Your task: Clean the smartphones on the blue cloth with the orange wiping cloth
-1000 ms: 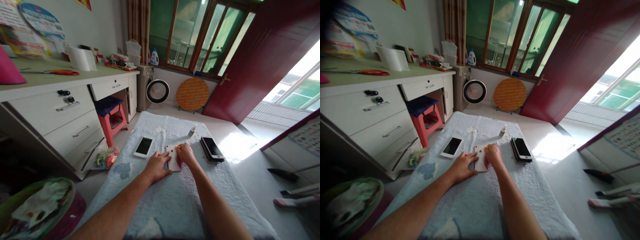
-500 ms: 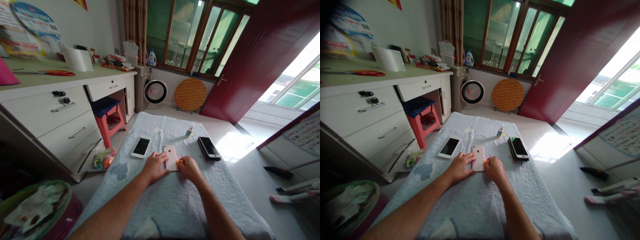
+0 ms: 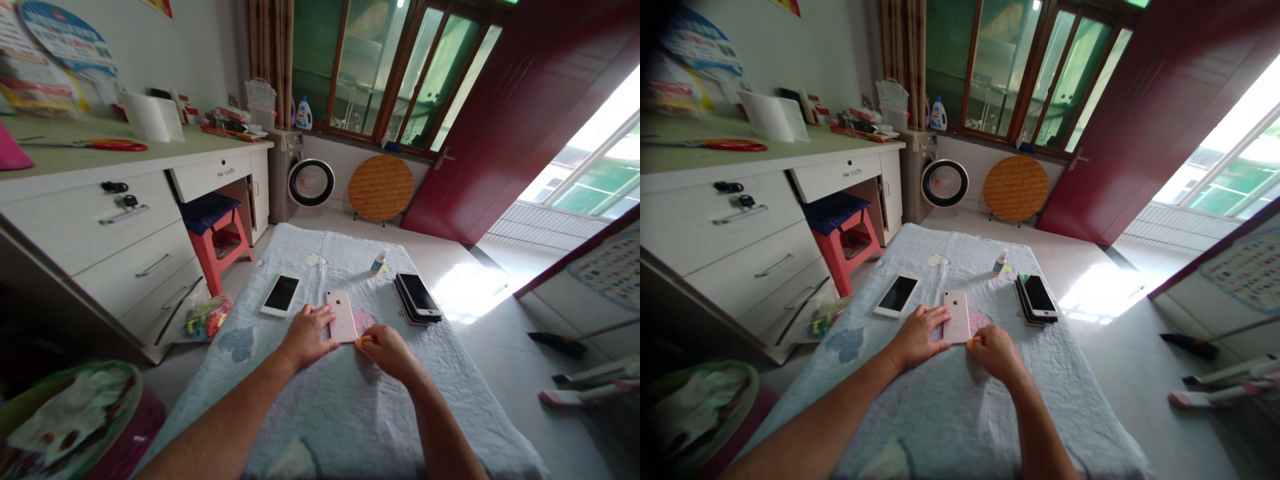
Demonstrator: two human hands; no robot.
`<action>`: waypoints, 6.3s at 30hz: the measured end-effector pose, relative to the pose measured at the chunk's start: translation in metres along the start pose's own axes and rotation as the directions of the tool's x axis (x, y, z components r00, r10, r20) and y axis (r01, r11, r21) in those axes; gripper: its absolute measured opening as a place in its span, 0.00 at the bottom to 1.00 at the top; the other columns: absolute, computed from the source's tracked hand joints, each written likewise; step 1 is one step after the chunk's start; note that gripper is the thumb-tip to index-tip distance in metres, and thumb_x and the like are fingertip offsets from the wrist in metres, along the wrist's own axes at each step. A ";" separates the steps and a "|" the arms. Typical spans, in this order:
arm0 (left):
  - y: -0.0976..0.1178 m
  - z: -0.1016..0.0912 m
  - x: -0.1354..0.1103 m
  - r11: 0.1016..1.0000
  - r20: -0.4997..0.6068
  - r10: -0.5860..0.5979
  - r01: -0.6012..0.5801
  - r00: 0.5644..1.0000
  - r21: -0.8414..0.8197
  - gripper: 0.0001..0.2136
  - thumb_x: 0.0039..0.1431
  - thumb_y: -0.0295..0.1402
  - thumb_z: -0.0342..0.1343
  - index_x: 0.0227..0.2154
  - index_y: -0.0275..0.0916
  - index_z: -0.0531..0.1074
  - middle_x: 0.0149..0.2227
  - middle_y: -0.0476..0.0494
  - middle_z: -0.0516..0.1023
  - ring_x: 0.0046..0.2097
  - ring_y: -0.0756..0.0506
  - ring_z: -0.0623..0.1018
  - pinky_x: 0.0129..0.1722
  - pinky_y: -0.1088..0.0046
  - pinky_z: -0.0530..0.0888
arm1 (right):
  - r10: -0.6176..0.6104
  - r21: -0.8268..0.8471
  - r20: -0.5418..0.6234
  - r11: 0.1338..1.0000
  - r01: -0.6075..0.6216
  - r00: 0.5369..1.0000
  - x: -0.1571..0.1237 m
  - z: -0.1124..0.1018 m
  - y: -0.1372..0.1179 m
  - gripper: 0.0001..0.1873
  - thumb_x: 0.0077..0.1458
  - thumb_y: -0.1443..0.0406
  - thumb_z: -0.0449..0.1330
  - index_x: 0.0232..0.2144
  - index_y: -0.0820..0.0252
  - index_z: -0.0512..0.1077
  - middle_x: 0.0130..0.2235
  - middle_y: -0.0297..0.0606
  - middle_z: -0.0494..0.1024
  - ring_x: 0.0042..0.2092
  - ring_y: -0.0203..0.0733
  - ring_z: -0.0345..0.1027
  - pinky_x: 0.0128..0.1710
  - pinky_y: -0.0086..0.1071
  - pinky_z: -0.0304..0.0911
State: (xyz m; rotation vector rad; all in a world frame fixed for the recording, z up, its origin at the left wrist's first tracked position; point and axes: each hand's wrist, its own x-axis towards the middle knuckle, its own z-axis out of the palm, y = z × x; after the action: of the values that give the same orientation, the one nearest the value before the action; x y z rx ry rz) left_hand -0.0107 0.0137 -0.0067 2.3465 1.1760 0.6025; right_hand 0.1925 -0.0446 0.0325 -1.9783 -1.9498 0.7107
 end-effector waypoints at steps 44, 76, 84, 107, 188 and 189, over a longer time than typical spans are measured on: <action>0.019 -0.001 0.003 0.196 0.207 -0.182 0.242 0.961 -0.950 0.34 0.52 0.32 0.60 0.62 0.40 0.57 0.52 0.40 0.71 0.48 0.44 0.75 0.50 0.66 0.70 | -0.217 0.074 -0.366 0.963 0.260 0.905 0.032 0.037 0.002 0.12 0.60 0.66 0.48 0.35 0.60 0.72 0.36 0.39 0.77 0.38 0.40 0.68 0.41 0.29 0.58; 0.024 0.011 -0.004 0.924 -0.027 0.078 -0.082 0.997 -0.372 0.38 0.49 0.35 0.66 0.63 0.42 0.57 0.61 0.36 0.62 0.63 0.37 0.62 0.63 0.54 0.59 | -0.247 0.038 -0.501 0.951 0.307 0.829 0.028 0.035 -0.001 0.13 0.61 0.67 0.51 0.42 0.57 0.75 0.39 0.39 0.73 0.41 0.41 0.63 0.42 0.31 0.58; 0.022 0.015 -0.004 0.957 -0.046 0.141 -0.148 0.989 -0.250 0.35 0.55 0.41 0.62 0.63 0.44 0.55 0.60 0.37 0.64 0.61 0.37 0.64 0.61 0.53 0.62 | -0.257 -0.018 -0.545 0.955 0.295 0.798 0.028 0.034 0.006 0.16 0.58 0.72 0.51 0.41 0.55 0.76 0.39 0.39 0.71 0.42 0.42 0.61 0.42 0.33 0.59; 0.030 0.011 0.000 0.994 -0.085 -0.018 0.027 0.996 0.111 0.14 0.55 0.27 0.54 0.45 0.42 0.70 0.41 0.46 0.74 0.44 0.43 0.75 0.46 0.69 0.71 | -0.211 -0.042 -0.543 0.974 0.224 0.813 0.036 0.029 0.017 0.20 0.55 0.73 0.49 0.41 0.56 0.77 0.39 0.39 0.73 0.42 0.42 0.61 0.43 0.33 0.60; 0.012 -0.003 -0.001 0.953 -0.459 -0.084 -0.063 0.884 -0.296 0.13 0.59 0.29 0.46 0.44 0.39 0.72 0.43 0.43 0.78 0.43 0.45 0.77 0.46 0.66 0.74 | 0.024 -0.105 -0.769 0.981 -0.163 0.638 0.042 -0.065 0.065 0.30 0.44 0.57 0.58 0.50 0.62 0.69 0.42 0.48 0.75 0.43 0.51 0.66 0.49 0.45 0.57; 0.012 -0.003 -0.001 0.953 -0.464 -0.080 -0.069 0.882 -0.295 0.13 0.59 0.29 0.46 0.44 0.39 0.72 0.43 0.43 0.78 0.43 0.45 0.77 0.46 0.66 0.74 | 0.052 -0.103 -0.771 0.973 -0.205 0.635 0.046 -0.072 0.074 0.30 0.43 0.57 0.59 0.50 0.63 0.69 0.41 0.48 0.76 0.43 0.51 0.67 0.49 0.44 0.57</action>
State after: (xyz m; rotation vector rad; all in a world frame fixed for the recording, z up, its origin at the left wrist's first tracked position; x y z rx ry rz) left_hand -0.0052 0.0072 0.0024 1.9852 1.1790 1.3121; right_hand 0.2919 0.0069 0.0484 -2.0403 -1.3670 -0.3102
